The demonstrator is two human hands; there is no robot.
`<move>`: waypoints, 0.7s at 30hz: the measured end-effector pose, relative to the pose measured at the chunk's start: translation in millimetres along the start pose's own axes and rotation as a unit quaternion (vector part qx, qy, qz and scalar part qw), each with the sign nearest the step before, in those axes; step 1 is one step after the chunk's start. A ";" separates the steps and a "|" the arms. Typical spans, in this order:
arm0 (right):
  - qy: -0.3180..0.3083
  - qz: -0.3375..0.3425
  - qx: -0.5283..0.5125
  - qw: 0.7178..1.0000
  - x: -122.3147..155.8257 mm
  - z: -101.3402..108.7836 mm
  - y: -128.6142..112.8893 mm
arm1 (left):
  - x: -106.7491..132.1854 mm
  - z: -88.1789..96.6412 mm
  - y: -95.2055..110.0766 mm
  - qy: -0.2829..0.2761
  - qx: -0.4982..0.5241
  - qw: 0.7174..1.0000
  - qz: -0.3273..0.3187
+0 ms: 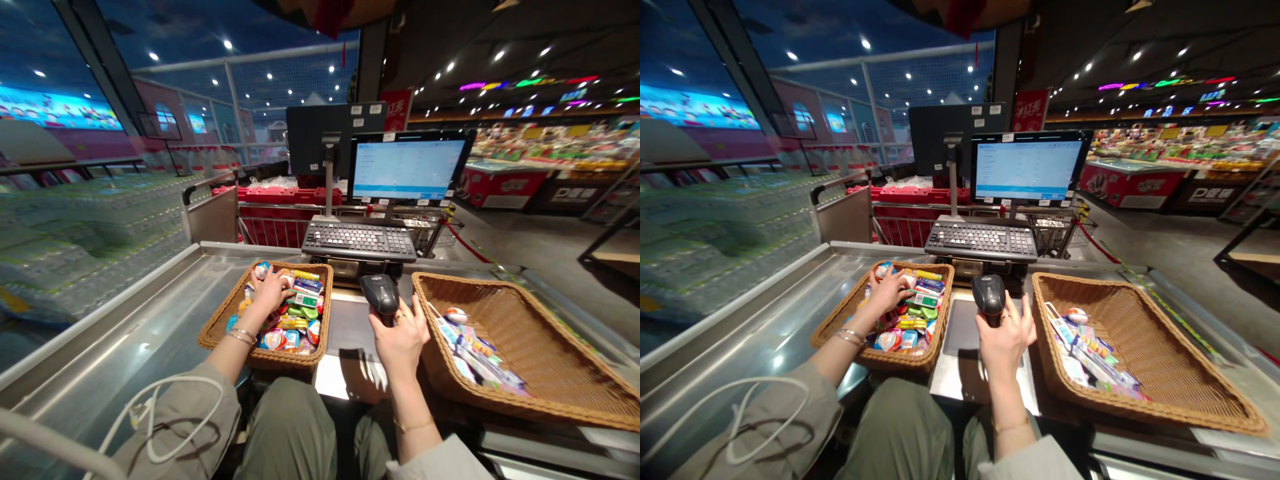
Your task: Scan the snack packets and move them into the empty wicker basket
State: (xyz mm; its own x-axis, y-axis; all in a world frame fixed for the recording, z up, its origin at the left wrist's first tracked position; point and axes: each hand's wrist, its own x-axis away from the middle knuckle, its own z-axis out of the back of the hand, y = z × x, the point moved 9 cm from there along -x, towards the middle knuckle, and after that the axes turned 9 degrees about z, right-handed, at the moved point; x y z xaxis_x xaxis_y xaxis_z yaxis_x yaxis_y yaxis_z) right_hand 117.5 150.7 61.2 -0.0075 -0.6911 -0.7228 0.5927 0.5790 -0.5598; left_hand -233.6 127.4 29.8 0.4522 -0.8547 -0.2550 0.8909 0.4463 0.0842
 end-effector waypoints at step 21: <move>0.015 0.014 0.002 1.000 -0.4 2.9 -2.8 | 7.1 -3.9 15.6 -0.064 -0.025 0.990 -0.126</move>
State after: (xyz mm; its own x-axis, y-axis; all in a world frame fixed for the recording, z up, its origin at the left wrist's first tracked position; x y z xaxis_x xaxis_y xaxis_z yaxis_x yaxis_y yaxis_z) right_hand 118.1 148.2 64.3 -0.0158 -0.6609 -0.7503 0.5970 0.5957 -0.5373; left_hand -216.7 129.4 25.5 0.2206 -0.9656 -0.1377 0.9743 0.2249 -0.0159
